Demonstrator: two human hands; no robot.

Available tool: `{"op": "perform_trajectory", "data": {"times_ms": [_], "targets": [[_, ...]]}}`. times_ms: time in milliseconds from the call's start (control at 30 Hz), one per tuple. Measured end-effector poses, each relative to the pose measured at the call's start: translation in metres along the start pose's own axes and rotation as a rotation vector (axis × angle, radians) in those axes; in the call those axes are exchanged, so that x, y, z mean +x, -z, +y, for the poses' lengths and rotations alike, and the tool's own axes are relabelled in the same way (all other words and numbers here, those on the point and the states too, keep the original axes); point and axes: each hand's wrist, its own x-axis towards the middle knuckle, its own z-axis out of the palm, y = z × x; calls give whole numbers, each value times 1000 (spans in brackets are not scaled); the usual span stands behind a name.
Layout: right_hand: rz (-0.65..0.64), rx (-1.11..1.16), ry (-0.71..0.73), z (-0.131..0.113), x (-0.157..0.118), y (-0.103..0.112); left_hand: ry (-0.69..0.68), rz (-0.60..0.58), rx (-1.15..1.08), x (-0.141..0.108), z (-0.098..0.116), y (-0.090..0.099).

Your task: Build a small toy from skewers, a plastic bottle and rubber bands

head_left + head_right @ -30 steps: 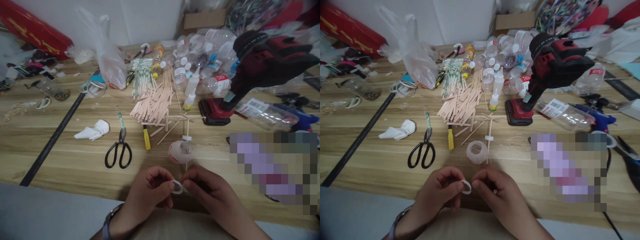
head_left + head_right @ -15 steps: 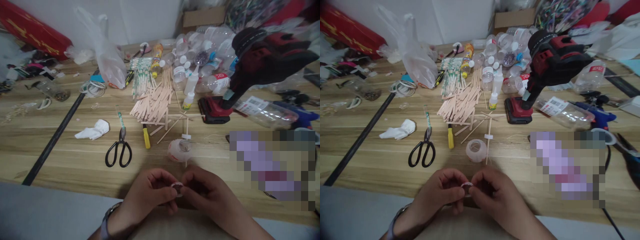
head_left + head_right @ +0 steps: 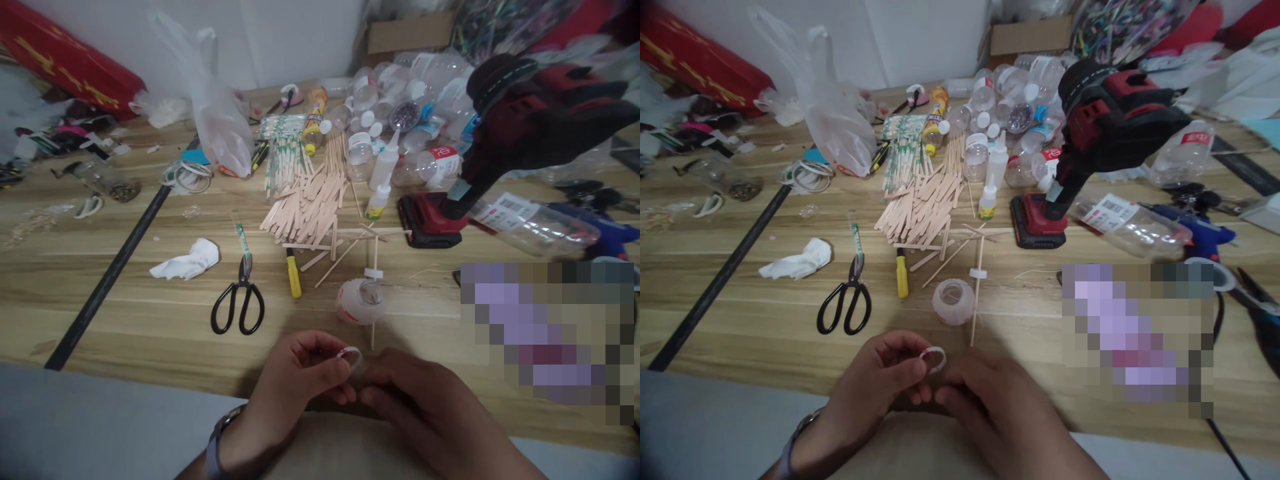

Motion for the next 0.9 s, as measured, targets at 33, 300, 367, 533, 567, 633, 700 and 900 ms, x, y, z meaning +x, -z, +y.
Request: {"op": "perform_trajectory", "data": {"times_ms": [33, 300, 367, 533, 567, 633, 700, 900], "targets": [[-31, 14, 13, -2, 1, -1, 6, 0, 8, 0, 0, 0], [-138, 50, 32, -5, 7, -3, 26, 34, 188, 0, 2, -3], [-86, 71, -10, -2, 7, -1, 7, 31, 237, -1, 2, -2], [206, 158, -163, 6, 14, 0, -5, -35, 284, -2, 1, -4], [163, 225, -180, 7, 15, 0, -9, -33, 286, -2, 1, -4], [60, 372, -227, 8, 17, -2, -24, -14, 287, -2, 1, -5], [2, 512, -297, 8, 17, -4, -42, 25, 296, -4, -1, -5], [-93, 710, -343, 12, 17, -11, -180, 99, 410, -6, -6, 0]]}}
